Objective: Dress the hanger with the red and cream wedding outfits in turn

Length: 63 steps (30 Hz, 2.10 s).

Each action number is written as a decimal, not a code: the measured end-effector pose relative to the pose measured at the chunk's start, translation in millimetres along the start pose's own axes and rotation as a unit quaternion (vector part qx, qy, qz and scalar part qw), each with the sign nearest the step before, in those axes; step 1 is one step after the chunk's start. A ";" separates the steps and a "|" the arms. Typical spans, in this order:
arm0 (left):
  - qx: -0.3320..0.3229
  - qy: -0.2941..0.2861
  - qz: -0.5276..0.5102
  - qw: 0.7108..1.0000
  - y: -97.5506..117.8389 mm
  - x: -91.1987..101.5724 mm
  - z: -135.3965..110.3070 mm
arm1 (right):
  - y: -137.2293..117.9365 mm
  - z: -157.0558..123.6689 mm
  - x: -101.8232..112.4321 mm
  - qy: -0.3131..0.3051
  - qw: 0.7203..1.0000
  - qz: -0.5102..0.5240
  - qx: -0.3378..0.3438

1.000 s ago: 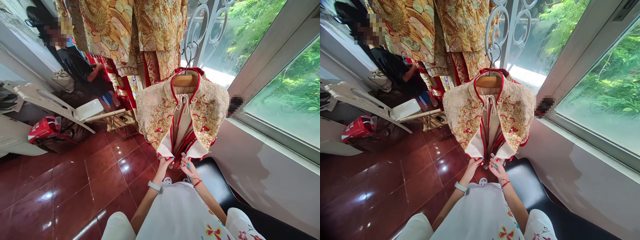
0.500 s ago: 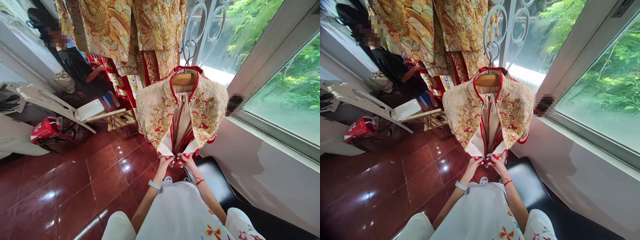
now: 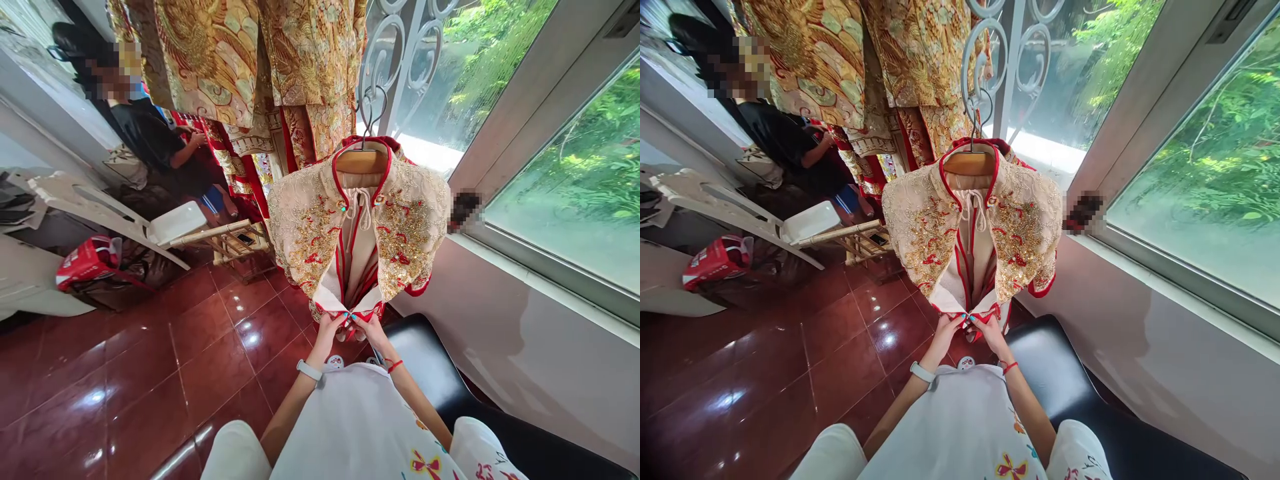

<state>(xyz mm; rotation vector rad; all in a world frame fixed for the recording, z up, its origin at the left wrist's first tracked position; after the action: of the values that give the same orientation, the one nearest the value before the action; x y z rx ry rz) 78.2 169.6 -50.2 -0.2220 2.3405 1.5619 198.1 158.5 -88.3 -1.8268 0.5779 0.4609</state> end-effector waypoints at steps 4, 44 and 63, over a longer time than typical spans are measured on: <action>-0.002 0.007 0.000 1.000 1.8 3.0 -0.7 | -0.7 1.0 -3.5 -0.008 1.000 -0.013 -0.001; -0.087 0.049 0.159 0.982 -2.2 25.1 26.1 | 1.9 0.7 -2.4 0.101 0.994 0.032 0.017; -0.088 0.023 0.233 0.968 -18.2 22.2 30.4 | 19.4 4.5 4.4 0.120 0.990 0.071 -0.015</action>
<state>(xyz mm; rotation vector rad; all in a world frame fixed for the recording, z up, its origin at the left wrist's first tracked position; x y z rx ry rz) 68.2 191.5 -84.4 0.2813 2.4054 1.9981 190.0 156.8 -106.9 -1.8908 0.8738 0.3466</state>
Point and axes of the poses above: each hand's wrist, its own z-axis towards the middle knuckle, its own x-axis out of the back of the hand, y = z × x, the point moved 10 cm from there along z, towards the middle knuckle, and after that the axes turned 7 degrees about z, right-handed, at the moved point
